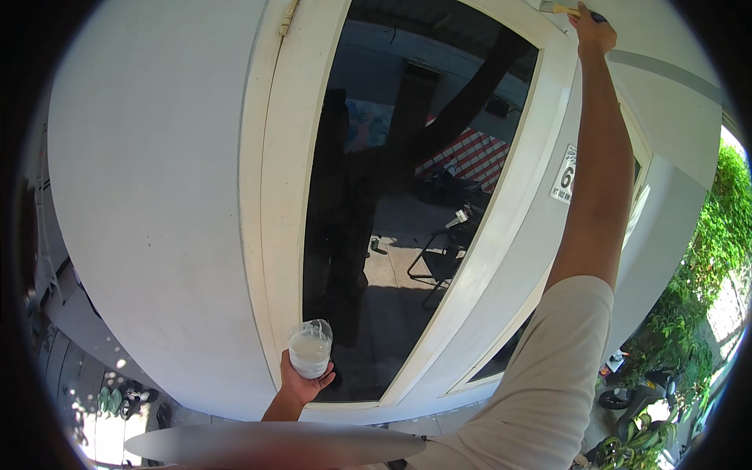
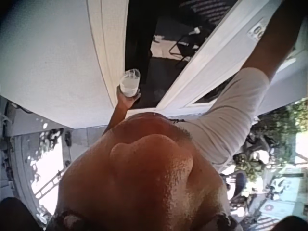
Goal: The person paints the top and side of a white door frame with a paintbrush, dipping the brush into a small container of white paint.
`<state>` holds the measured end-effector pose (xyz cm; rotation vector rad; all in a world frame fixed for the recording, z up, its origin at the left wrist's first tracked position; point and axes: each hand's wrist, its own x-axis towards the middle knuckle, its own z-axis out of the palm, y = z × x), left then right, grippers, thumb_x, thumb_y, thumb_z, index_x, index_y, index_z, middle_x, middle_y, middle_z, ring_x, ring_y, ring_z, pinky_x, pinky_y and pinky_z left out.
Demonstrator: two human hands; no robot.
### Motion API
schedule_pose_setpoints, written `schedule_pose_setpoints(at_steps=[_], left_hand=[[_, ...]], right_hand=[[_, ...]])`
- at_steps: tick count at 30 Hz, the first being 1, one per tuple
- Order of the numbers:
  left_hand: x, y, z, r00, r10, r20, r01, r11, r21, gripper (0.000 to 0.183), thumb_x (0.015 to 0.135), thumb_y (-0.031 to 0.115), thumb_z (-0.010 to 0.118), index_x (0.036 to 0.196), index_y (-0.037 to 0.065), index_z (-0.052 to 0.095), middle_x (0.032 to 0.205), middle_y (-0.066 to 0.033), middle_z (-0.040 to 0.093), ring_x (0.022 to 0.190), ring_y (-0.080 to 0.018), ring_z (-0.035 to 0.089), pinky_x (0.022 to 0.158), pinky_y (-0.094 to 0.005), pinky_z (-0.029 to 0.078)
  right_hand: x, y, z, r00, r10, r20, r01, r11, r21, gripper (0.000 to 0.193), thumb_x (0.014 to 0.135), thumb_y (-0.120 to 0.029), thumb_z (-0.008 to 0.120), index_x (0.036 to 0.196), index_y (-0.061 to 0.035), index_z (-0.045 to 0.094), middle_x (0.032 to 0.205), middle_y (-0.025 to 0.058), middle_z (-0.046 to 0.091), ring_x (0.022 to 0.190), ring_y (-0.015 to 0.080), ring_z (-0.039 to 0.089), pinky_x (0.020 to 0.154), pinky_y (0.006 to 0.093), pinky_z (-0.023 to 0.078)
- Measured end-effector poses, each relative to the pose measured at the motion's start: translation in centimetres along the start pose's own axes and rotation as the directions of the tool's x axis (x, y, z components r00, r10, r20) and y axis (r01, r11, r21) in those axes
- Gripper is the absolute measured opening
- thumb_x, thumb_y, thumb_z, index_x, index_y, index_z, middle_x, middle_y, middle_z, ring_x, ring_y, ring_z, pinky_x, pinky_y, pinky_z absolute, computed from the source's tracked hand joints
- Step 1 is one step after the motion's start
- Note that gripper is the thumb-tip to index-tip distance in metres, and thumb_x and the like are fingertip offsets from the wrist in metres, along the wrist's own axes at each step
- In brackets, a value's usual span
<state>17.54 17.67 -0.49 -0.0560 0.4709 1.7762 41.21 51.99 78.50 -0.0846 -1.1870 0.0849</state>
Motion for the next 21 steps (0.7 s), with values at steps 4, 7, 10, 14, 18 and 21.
schedule_pose_setpoints(at_steps=[4, 7, 10, 14, 18, 21], left_hand=[[-0.5, 0.7, -0.5, 1.0, 0.027, 0.009, -0.027, 0.999, -0.025, 0.057, 0.087, 0.059, 0.038, 0.12, 0.016, 0.059, 0.106, -0.0104, 0.065, 0.091, -0.0315, 0.063, 0.08, -0.0498, 0.051], [-0.7, 0.8, 0.0, 0.999, 0.042, 0.003, -0.042, 0.999, -0.02, 0.057, 0.087, 0.059, 0.038, 0.12, 0.017, 0.059, 0.105, -0.0101, 0.065, 0.09, -0.0308, 0.063, 0.079, -0.0492, 0.052], [-0.6, 0.8, 0.5, 0.999, 0.043, -0.024, -0.044, 0.999, -0.011, 0.057, 0.087, 0.057, 0.036, 0.116, 0.015, 0.061, 0.1, -0.0098, 0.067, 0.088, -0.0311, 0.066, 0.081, -0.0492, 0.052], [-0.6, 0.7, 0.3, 0.998, 0.055, -0.007, -0.055, 0.999, 0.0, 0.058, 0.087, 0.06, 0.039, 0.12, 0.017, 0.058, 0.106, -0.0102, 0.065, 0.09, -0.0312, 0.064, 0.079, -0.0496, 0.052], [-0.2, 0.2, 0.8, 0.999, 0.025, -0.024, -0.025, 1.0, 0.014, 0.058, 0.087, 0.06, 0.039, 0.12, 0.016, 0.058, 0.107, -0.0113, 0.064, 0.091, -0.0323, 0.063, 0.08, -0.0502, 0.051], [0.1, 0.1, 0.5, 1.0, 0.01, -0.012, -0.01, 1.0, 0.01, 0.058, 0.087, 0.06, 0.039, 0.12, 0.016, 0.058, 0.107, -0.0115, 0.064, 0.09, -0.0328, 0.063, 0.08, -0.0504, 0.051]], right_hand=[[0.6, -0.5, -2.1, 0.991, -0.128, 0.026, 0.11, 0.71, -0.696, 0.051, 0.081, -0.054, 0.064, 0.091, -0.0043, 0.074, 0.092, 0.0147, 0.073, 0.075, 0.0277, 0.071, 0.079, 0.0424, 0.054], [0.2, -1.3, -0.6, 0.922, -0.388, 0.0, 0.195, 0.464, -0.864, 0.05, 0.083, -0.055, 0.061, 0.092, -0.0081, 0.075, 0.091, 0.0136, 0.073, 0.081, 0.0282, 0.071, 0.079, 0.0403, 0.054], [-2.0, -3.7, 4.1, 0.754, -0.642, 0.136, 0.515, 0.45, -0.73, 0.034, 0.084, -0.035, 0.066, 0.086, -0.0009, 0.069, 0.08, 0.0129, 0.069, 0.072, 0.0243, 0.069, 0.067, 0.0352, 0.056], [-5.6, -9.5, 8.7, 0.726, -0.684, 0.074, 0.628, 0.615, -0.477, 0.023, 0.085, -0.014, 0.072, 0.079, 0.0063, 0.063, 0.068, 0.0117, 0.064, 0.06, 0.0188, 0.066, 0.055, 0.0296, 0.057], [-6.7, -11.4, 8.4, 0.974, -0.212, 0.085, 0.185, 0.952, 0.246, 0.024, 0.085, -0.015, 0.073, 0.08, 0.0064, 0.063, 0.067, 0.0116, 0.064, 0.06, 0.0185, 0.066, 0.055, 0.0295, 0.057], [-4.9, -6.9, 6.0, 0.983, -0.14, 0.121, 0.092, 0.936, 0.339, 0.024, 0.084, -0.015, 0.074, 0.08, 0.0065, 0.064, 0.067, 0.0107, 0.063, 0.06, 0.017, 0.066, 0.054, 0.0283, 0.057]])
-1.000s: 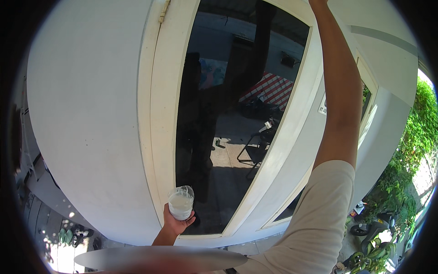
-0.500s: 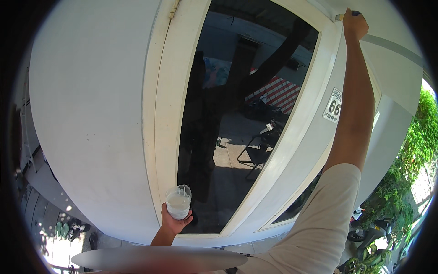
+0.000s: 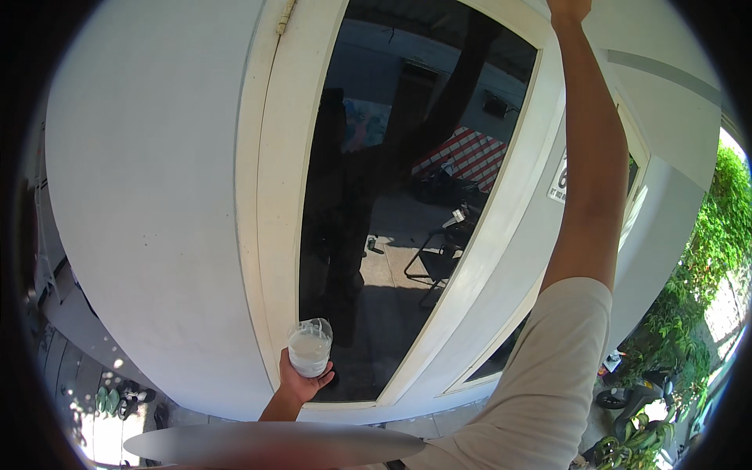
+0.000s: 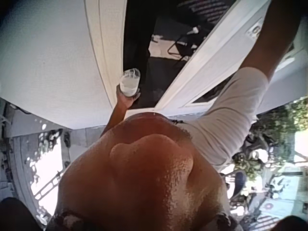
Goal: The person paints the top and side of a white door frame with a paintbrush, dipping the brush into a small container of white paint.
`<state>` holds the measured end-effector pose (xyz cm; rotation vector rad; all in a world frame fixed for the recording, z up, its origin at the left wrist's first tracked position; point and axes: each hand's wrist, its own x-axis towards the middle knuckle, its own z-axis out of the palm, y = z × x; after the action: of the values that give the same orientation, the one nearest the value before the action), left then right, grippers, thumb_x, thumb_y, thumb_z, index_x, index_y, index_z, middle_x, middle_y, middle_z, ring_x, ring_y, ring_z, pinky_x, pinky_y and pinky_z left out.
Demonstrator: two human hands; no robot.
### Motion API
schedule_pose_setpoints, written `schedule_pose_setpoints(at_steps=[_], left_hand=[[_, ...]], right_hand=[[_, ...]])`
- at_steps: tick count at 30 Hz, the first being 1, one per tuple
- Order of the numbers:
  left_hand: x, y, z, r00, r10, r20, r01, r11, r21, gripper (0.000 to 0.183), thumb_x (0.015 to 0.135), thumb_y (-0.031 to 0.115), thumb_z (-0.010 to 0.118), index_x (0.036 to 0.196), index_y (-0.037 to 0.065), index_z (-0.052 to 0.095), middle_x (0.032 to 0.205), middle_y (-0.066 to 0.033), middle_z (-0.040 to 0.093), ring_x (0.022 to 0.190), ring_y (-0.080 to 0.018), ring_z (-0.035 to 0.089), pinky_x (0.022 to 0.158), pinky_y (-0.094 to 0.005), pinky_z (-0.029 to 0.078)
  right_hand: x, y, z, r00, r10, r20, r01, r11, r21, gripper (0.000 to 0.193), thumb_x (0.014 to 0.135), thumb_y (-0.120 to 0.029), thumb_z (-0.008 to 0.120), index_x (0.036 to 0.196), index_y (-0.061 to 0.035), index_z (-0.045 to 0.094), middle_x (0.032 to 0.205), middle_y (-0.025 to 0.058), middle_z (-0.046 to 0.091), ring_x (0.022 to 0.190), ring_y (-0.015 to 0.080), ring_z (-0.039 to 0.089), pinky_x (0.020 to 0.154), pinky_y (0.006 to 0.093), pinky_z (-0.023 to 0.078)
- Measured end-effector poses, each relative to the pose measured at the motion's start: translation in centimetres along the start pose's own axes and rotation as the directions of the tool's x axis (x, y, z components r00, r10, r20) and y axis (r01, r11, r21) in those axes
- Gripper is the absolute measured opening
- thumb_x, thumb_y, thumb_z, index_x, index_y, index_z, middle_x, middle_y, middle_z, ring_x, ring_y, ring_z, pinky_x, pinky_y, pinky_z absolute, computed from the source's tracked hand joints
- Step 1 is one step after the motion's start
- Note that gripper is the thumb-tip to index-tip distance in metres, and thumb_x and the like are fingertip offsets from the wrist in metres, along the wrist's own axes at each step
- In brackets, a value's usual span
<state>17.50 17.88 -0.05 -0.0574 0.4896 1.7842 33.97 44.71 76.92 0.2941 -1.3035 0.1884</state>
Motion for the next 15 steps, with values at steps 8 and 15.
schedule_pose_setpoints(at_steps=[8, 15], left_hand=[[-0.2, 0.8, -0.8, 1.0, 0.012, 0.014, -0.012, 1.0, -0.006, 0.058, 0.087, 0.06, 0.039, 0.12, 0.017, 0.059, 0.107, -0.0109, 0.064, 0.091, -0.0324, 0.063, 0.08, -0.0505, 0.051], [-0.4, 1.1, -0.1, 1.0, 0.01, -0.001, -0.01, 1.0, 0.001, 0.057, 0.088, 0.059, 0.038, 0.12, 0.017, 0.058, 0.107, -0.0108, 0.064, 0.091, -0.0324, 0.063, 0.081, -0.0503, 0.051]], right_hand=[[3.0, 3.3, -9.0, 0.954, -0.29, -0.078, 0.004, 0.272, -0.962, 0.05, 0.083, -0.054, 0.062, 0.092, -0.0061, 0.074, 0.089, 0.0167, 0.072, 0.085, 0.0349, 0.069, 0.079, 0.0443, 0.054], [-2.0, -2.9, 4.0, 0.892, -0.44, 0.102, 0.363, 0.565, -0.741, 0.026, 0.083, -0.022, 0.07, 0.079, 0.0027, 0.066, 0.073, 0.0189, 0.067, 0.066, 0.0309, 0.066, 0.064, 0.0404, 0.053]])
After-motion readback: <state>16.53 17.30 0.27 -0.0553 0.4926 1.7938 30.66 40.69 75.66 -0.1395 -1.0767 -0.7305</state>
